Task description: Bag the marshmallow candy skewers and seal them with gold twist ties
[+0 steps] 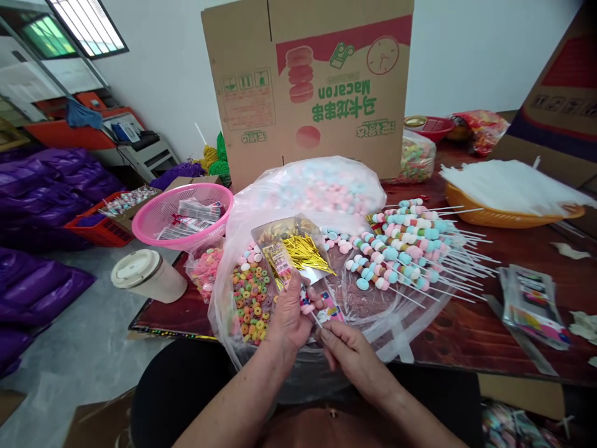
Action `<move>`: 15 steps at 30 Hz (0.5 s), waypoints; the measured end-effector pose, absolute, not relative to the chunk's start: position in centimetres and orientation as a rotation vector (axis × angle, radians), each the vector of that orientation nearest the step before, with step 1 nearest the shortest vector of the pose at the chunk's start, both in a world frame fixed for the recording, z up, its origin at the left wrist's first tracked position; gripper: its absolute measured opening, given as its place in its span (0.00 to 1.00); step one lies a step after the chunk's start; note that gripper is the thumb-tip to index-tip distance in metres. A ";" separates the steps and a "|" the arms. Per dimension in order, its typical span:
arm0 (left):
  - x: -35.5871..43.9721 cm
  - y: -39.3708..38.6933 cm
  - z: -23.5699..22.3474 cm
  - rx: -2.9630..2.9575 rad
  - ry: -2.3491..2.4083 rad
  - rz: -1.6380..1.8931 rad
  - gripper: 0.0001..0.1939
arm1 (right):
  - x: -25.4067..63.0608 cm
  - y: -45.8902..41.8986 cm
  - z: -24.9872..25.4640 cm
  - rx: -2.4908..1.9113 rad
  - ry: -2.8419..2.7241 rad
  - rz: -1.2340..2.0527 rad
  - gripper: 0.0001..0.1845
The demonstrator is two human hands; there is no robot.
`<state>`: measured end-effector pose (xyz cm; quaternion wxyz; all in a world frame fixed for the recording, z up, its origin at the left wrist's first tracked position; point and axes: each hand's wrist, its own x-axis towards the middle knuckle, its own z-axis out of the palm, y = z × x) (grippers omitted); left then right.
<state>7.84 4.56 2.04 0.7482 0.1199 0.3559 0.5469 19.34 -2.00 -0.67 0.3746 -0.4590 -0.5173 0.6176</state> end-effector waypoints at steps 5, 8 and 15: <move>4.8 6.3 3.0 0.310 0.650 1.167 0.20 | 20.1 -2.1 -1.5 -0.857 -0.867 2.155 0.18; 4.2 7.3 3.8 0.292 0.695 1.212 0.09 | 20.7 -2.3 -1.6 -1.004 -1.052 2.024 0.18; 5.1 7.6 4.3 0.020 0.915 1.244 0.12 | 21.4 -2.5 -1.7 -1.382 -2.003 0.543 0.17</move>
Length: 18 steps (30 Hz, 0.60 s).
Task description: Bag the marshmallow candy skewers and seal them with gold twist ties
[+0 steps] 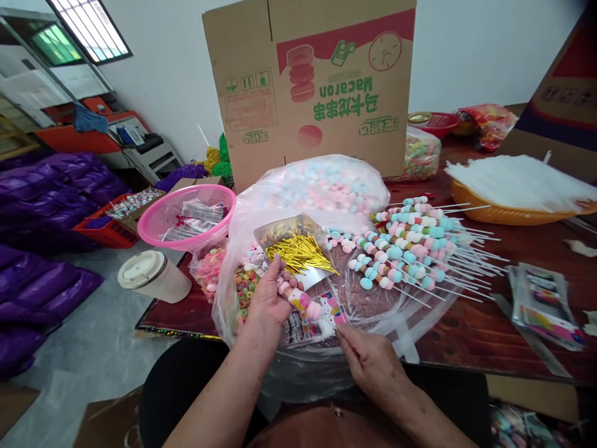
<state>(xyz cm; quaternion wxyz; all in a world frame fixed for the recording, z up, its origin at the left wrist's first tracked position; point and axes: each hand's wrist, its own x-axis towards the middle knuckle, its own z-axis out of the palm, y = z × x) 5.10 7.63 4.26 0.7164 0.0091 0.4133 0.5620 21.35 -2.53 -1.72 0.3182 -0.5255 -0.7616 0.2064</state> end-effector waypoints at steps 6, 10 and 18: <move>6.3 6.6 3.7 -0.016 0.915 1.258 0.16 | 20.6 -2.8 -2.0 -1.314 -2.059 0.138 0.15; 7.6 5.7 2.9 0.048 0.881 1.195 0.19 | 19.7 -2.1 -1.4 -1.335 -1.896 0.755 0.16; 8.2 4.4 1.1 0.144 0.914 1.102 0.19 | 19.0 -1.3 -1.0 -1.335 -1.524 1.375 0.22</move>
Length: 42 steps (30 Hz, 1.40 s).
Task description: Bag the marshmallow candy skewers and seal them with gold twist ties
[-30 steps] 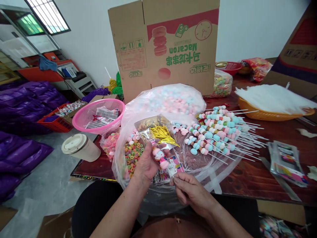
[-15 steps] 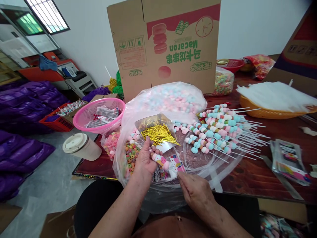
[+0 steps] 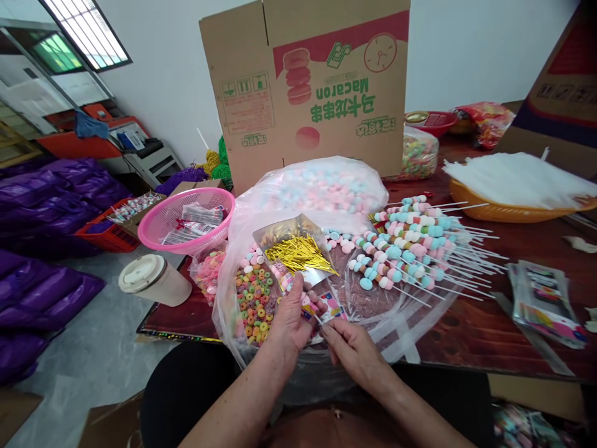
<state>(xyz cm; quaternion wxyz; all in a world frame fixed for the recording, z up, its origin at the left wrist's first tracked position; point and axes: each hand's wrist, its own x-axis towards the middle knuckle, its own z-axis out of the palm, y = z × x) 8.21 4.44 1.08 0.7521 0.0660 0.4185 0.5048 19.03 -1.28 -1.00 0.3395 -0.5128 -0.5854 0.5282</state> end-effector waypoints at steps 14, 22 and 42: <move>9.6 2.2 -0.2 1.354 1.417 0.759 0.26 | 18.5 -0.2 -2.6 -1.374 -1.529 0.868 0.16; 3.0 2.1 6.4 2.779 1.441 0.663 0.12 | 22.8 1.0 -0.6 -1.281 -1.740 0.952 0.17; 5.7 1.8 1.1 1.761 1.210 0.649 0.18 | 23.4 2.2 1.1 -1.333 -1.591 0.975 0.17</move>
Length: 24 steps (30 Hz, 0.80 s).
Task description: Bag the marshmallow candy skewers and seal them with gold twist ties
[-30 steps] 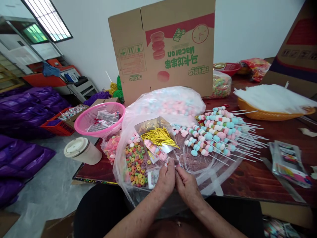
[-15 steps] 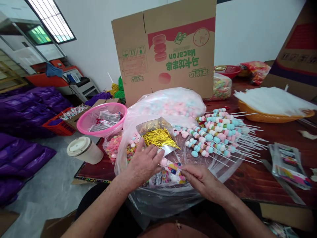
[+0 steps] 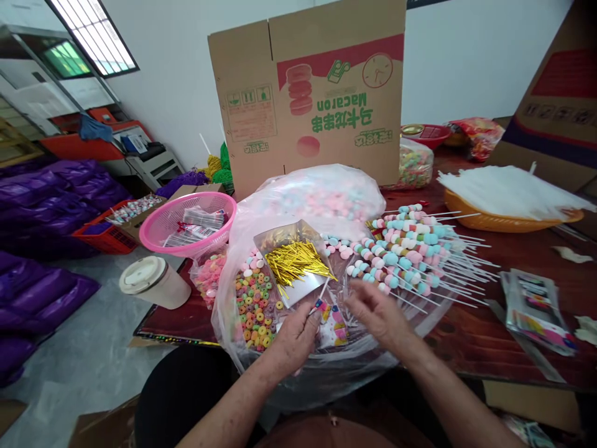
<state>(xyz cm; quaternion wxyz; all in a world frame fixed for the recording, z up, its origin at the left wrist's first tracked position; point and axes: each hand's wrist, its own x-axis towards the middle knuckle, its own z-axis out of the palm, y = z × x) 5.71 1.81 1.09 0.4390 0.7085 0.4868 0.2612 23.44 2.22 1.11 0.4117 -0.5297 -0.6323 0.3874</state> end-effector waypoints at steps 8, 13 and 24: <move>5.2 1.6 2.5 1.461 1.119 0.258 0.20 | 19.9 0.7 -0.6 -1.314 -1.501 1.198 0.14; 4.7 1.8 3.3 1.509 1.075 0.242 0.16 | 20.2 1.2 -0.1 -1.379 -1.830 0.837 0.14; 3.4 2.3 4.0 1.499 0.862 0.084 0.14 | 22.3 0.1 1.0 -0.659 -2.758 -0.212 0.16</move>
